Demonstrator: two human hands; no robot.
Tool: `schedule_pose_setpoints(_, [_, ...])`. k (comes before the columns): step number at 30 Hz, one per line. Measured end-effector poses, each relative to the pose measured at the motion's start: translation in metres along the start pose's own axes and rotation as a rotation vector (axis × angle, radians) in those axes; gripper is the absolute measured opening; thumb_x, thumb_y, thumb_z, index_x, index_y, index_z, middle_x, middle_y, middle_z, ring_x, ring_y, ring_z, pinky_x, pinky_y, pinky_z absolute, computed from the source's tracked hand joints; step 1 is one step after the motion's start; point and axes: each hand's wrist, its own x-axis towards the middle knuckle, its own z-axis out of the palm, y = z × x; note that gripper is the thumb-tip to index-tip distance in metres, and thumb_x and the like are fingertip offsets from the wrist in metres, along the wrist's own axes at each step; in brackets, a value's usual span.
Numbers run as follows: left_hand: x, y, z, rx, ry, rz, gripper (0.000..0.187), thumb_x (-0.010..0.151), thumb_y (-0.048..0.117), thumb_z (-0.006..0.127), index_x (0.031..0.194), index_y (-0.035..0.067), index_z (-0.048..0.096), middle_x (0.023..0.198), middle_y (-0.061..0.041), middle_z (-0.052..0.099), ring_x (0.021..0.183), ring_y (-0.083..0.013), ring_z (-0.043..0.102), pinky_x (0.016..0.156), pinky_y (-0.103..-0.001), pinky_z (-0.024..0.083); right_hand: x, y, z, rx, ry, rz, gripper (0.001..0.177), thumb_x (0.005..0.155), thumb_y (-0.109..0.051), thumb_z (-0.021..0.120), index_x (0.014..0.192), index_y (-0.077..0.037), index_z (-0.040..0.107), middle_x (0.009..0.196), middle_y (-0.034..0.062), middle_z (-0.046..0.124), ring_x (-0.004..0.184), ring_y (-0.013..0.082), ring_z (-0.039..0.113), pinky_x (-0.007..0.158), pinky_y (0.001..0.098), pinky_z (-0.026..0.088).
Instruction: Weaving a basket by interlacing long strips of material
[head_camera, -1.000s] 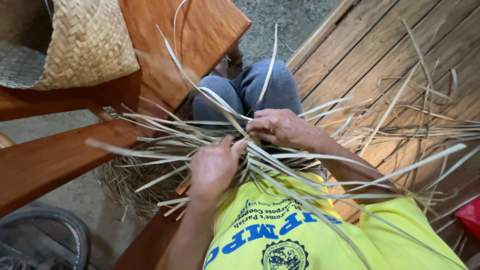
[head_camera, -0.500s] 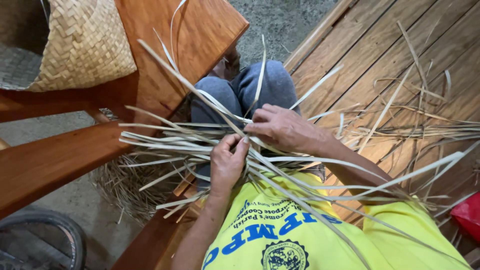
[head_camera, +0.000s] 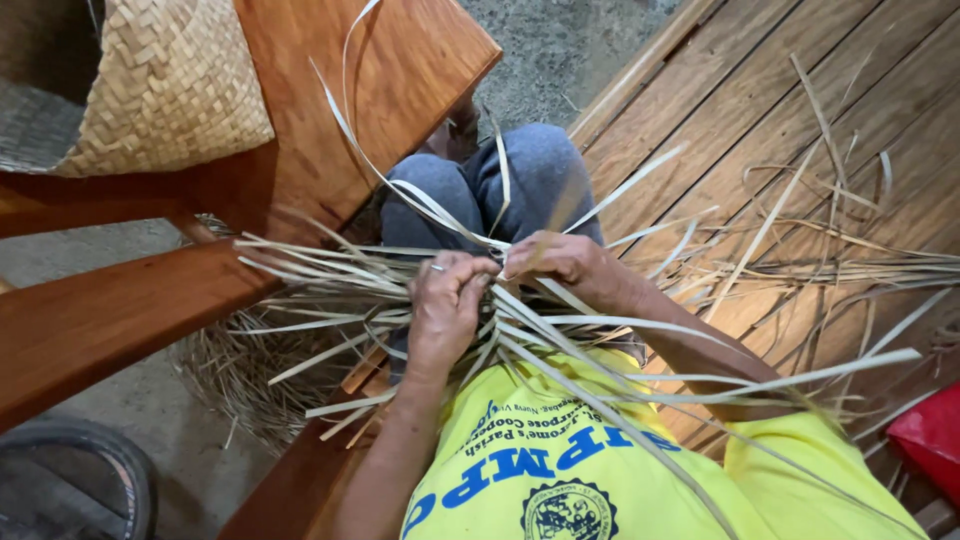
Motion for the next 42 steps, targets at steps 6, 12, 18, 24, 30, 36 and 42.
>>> schedule_pose_setpoints(6, [-0.006,0.021,0.003,0.136,0.129,-0.054,0.007,0.096,0.020,0.070,0.099,0.017,0.076,0.089,-0.007,0.074,0.088,-0.0300,0.072,0.084,-0.041,0.054,-0.003,0.005,0.006,-0.021,0.100,-0.246,0.029,0.103,-0.023,0.060,0.116,-0.001,0.075,0.120,0.0219,0.071,0.098,0.0412,0.070,0.083,0.0468,0.056])
schedule_pose_setpoints(12, [-0.012,0.023,0.018,-0.264,0.109,-0.448,0.020,0.096,0.022,0.066,0.107,0.012,0.078,0.088,-0.011,0.079,0.088,-0.0143,0.070,0.083,-0.038,0.056,0.001,0.001,0.012,-0.275,0.141,-0.399,0.025,0.104,-0.018,0.058,0.110,-0.001,0.075,0.119,0.0211,0.072,0.095,0.0421,0.072,0.079,0.0462,0.057])
schedule_pose_setpoints(18, [-0.013,0.024,0.018,-0.238,0.128,-0.322,0.016,0.096,0.018,0.065,0.103,0.013,0.078,0.088,-0.011,0.078,0.086,-0.0192,0.073,0.085,-0.038,0.056,0.022,-0.028,-0.008,-0.477,0.083,-0.479,0.027,0.107,-0.015,0.048,0.109,0.000,0.071,0.110,0.0192,0.070,0.092,0.0418,0.067,0.071,0.0453,0.053])
schedule_pose_setpoints(24, [-0.016,-0.010,0.030,0.020,0.095,0.043,0.009,0.096,0.012,0.062,0.095,0.011,0.071,0.084,-0.010,0.070,0.087,-0.0330,0.070,0.082,-0.043,0.054,0.033,-0.012,0.001,-0.361,-0.035,-0.360,0.026,0.109,-0.018,0.047,0.111,-0.001,0.067,0.094,0.0145,0.065,0.084,0.0365,0.064,0.072,0.0435,0.054])
schedule_pose_setpoints(30, [-0.013,-0.001,0.028,-0.072,0.082,-0.061,0.007,0.091,0.012,0.071,0.094,0.007,0.073,0.082,-0.018,0.072,0.085,-0.0385,0.071,0.078,-0.045,0.056,0.060,-0.039,-0.010,-0.315,0.022,-0.148,0.020,0.101,-0.025,0.062,0.112,-0.009,0.068,0.085,0.0118,0.064,0.081,0.0346,0.066,0.073,0.0464,0.054])
schedule_pose_setpoints(36, [-0.014,-0.006,0.027,-0.201,0.092,-0.228,0.009,0.087,0.017,0.074,0.090,0.009,0.075,0.075,-0.013,0.072,0.078,-0.0231,0.071,0.075,-0.039,0.055,0.065,-0.074,-0.040,-0.108,0.255,0.222,0.021,0.106,-0.030,0.058,0.109,-0.014,0.071,0.080,0.0025,0.065,0.075,0.0162,0.058,0.072,0.0336,0.053])
schedule_pose_setpoints(42, [-0.006,0.003,0.017,-0.197,-0.012,-0.381,0.013,0.088,0.021,0.072,0.085,0.008,0.076,0.070,-0.016,0.071,0.073,-0.0249,0.069,0.072,-0.040,0.056,0.027,-0.089,0.000,-0.617,-0.412,0.752,0.076,0.074,-0.085,0.060,0.087,-0.011,0.069,0.081,0.0178,0.075,0.086,0.0370,0.075,0.075,0.0506,0.056])
